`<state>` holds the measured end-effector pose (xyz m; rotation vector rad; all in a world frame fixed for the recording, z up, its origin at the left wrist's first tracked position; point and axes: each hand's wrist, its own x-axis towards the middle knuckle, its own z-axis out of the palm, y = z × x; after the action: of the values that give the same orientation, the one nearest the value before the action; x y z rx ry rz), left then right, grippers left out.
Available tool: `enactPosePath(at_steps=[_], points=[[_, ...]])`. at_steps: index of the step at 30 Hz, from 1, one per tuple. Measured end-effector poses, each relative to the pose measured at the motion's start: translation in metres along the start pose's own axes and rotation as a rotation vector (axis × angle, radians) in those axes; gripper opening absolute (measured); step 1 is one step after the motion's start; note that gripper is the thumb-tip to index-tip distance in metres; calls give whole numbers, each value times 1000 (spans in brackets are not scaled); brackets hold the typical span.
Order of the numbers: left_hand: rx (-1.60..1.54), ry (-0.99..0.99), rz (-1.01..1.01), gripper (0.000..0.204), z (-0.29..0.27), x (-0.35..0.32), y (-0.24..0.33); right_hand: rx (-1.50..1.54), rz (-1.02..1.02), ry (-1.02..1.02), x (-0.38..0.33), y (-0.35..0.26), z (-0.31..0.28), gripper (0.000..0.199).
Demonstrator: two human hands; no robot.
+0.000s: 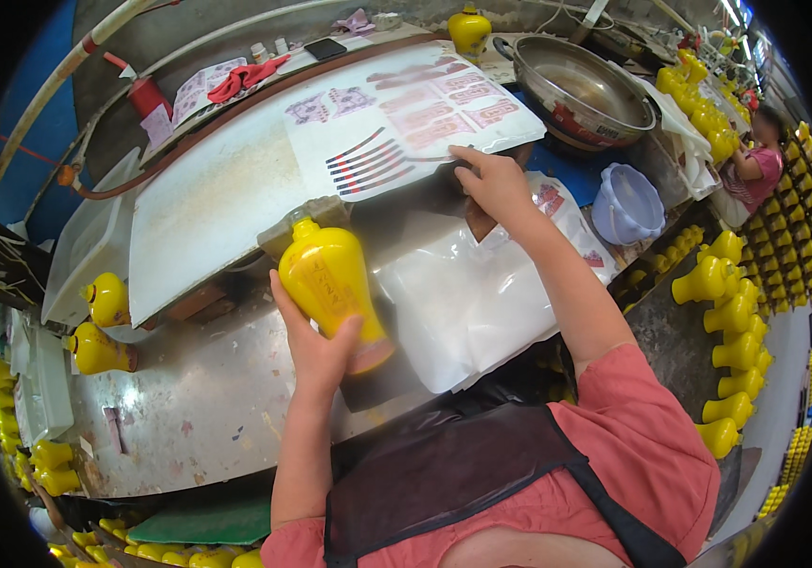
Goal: The person picks up a yellow plastic container, applies a printed label to its side, smooths it down, and then places the container on a nearby tray. The person repeats this process with another container.
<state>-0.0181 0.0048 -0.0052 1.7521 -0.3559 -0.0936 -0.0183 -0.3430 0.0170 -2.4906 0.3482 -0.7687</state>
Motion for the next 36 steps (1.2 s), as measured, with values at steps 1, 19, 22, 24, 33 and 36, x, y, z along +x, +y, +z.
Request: enactPosePath(at_steps=[1, 19, 22, 24, 33, 36], points=[[44, 20, 20, 116, 0, 0, 2, -53, -70, 63, 0, 2, 3, 29], [-208, -154, 256, 38, 46, 4, 76, -29, -56, -265, 36, -3, -18, 20], [-336, -243, 73, 38, 56, 10, 78, 131, -1, -465, 27, -28, -39, 21], [-168, -263, 255, 41, 60, 24, 78, 220, -60, -603, 15, -49, -56, 21], [-124, -554, -80, 22, 41, 38, 88, 324, -211, -748, -19, -117, -99, 17], [-69, -466, -98, 18, 29, 29, 94, 408, -224, -726, -24, -120, -91, 26]])
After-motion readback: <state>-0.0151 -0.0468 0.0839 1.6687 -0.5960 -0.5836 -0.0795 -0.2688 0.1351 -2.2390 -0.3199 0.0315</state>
